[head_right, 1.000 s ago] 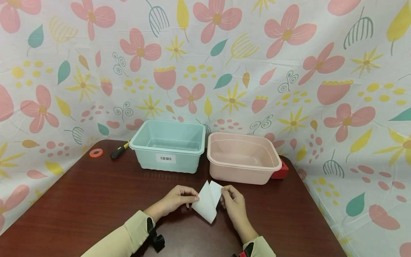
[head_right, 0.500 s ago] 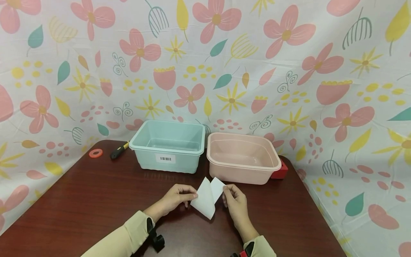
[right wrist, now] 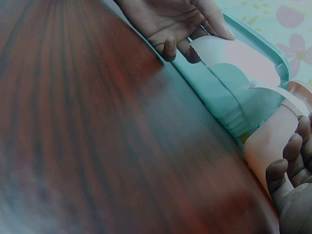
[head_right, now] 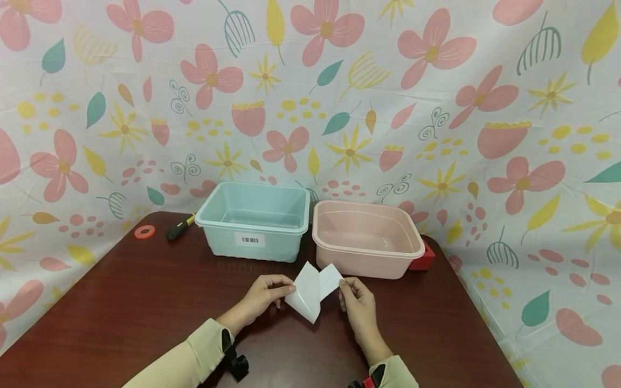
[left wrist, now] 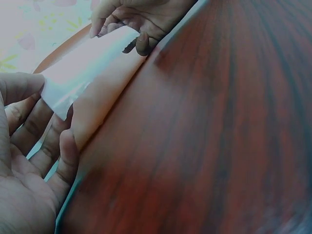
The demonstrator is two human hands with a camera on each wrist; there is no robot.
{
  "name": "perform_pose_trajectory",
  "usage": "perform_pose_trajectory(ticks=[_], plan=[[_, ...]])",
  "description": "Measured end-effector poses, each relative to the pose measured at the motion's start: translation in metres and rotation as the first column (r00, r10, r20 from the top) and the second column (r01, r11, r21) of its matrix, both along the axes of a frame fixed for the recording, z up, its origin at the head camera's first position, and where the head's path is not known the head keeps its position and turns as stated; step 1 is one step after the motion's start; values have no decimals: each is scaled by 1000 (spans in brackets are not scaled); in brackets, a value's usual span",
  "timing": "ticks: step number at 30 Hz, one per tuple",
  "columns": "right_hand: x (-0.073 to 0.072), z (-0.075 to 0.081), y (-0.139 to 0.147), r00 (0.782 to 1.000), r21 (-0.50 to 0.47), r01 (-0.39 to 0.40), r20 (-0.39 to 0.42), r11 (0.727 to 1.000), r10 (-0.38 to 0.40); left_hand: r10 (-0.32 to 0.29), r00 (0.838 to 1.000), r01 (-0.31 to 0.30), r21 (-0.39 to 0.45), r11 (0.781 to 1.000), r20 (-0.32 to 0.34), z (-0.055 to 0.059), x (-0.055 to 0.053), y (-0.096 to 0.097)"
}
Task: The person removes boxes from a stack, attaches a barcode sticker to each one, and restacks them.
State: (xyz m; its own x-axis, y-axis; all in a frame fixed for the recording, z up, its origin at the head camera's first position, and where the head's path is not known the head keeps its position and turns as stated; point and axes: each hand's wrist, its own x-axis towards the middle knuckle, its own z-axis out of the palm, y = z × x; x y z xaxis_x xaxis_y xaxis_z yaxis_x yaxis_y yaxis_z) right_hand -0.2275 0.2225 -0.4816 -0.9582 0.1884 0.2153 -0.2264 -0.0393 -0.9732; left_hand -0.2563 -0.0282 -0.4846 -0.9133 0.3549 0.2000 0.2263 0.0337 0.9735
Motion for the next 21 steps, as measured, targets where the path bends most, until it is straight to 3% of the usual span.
perform_pose_trajectory(ticks=[11, 21], plan=[[-3, -2, 4, 1000, -18, 15, -16, 1000, -15, 87, 996, -87, 43, 995, 0, -1, -3, -1], [-2, 0, 4, 999, -41, 36, -37, 998, -38, 200, 980, -201, 38, 979, 25, 1, -3, 0]])
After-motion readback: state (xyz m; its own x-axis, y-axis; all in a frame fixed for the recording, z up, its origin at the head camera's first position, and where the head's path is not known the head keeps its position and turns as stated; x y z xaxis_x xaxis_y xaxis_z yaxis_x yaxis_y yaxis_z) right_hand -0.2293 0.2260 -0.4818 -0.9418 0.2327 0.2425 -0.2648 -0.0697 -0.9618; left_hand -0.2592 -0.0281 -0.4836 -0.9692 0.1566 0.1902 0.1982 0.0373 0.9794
